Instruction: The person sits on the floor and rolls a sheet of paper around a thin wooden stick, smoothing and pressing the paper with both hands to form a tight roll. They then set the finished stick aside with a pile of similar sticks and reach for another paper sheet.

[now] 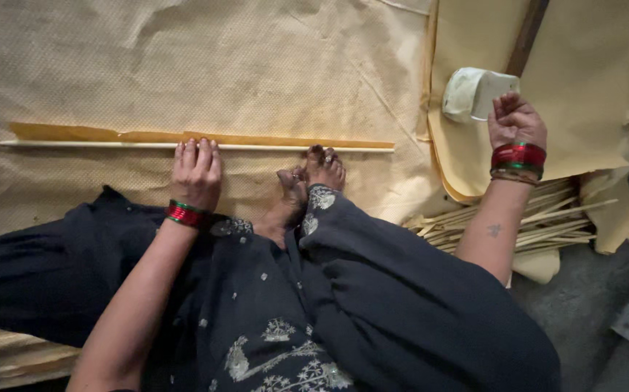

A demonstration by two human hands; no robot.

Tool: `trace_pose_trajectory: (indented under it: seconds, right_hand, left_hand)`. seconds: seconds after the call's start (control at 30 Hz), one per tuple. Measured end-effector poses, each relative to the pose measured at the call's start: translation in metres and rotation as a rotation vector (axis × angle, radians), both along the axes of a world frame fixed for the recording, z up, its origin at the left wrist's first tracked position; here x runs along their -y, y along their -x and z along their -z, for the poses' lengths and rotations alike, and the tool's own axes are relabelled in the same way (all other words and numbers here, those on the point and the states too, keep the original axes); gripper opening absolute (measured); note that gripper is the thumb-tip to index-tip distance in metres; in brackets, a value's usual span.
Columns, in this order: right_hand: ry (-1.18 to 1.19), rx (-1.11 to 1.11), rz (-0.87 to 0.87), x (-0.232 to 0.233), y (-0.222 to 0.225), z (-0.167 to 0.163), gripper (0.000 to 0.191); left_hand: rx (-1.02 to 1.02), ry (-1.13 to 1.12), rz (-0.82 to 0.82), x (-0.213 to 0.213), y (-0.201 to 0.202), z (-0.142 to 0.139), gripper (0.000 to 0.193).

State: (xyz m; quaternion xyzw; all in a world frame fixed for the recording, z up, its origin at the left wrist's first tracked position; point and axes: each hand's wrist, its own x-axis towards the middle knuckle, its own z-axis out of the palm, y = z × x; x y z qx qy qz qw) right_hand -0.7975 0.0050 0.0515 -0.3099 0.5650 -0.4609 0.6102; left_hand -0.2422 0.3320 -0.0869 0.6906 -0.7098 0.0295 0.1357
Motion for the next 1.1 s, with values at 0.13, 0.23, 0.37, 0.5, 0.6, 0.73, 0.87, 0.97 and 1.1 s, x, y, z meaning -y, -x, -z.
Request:
trace_pose_trajectory:
  seconds: [0.13,0.23,0.37,0.5,0.6,0.73,0.87,0.97,1.1]
  right_hand:
    - [0.009,-0.102,-0.079,-0.002,-0.020,-0.005,0.042]
    - [0.193,-0.801,-0.356,0.002,-0.046,0.000,0.043]
    - [0.240,-1.538,-0.670,0.011,-0.081,0.012,0.050]
    - [0.050,-1.215,-0.674,0.021,-0.083,0.008,0.047]
    - [0.079,-0.880,-0.496,0.023,-0.066,-0.003,0.054]
    - [0.033,-0.364,-0.264,0.031,-0.053,-0.022,0.051]
    - [0.057,-0.188,-0.600,0.048,-0.132,-0.064,0.047]
    - [0.369,-0.492,-1.127,0.042,-0.252,-0.097,0.051]
    - [0.788,-1.056,-1.935,-0.011,-0.426,-0.116,0.064]
  left_hand:
    - [-0.002,0.013,-0.040,0.001,0.002,-0.004,0.034]
    - [-0.001,0.019,-0.042,0.002,0.003,-0.005,0.034]
    - [-0.019,0.014,-0.042,0.004,0.004,-0.008,0.035]
    - [-0.028,0.031,-0.037,0.007,0.004,-0.014,0.034]
    - [-0.017,0.026,-0.046,0.006,0.005,-0.015,0.036]
    - [-0.036,0.056,-0.104,0.006,0.014,0.000,0.034]
    - [-0.329,0.121,-0.315,0.020,0.038,0.028,0.027]
    - [-0.317,0.268,-0.422,0.030,0.052,0.037,0.054]
    - [-0.254,0.008,-0.494,0.035,0.060,0.028,0.055]
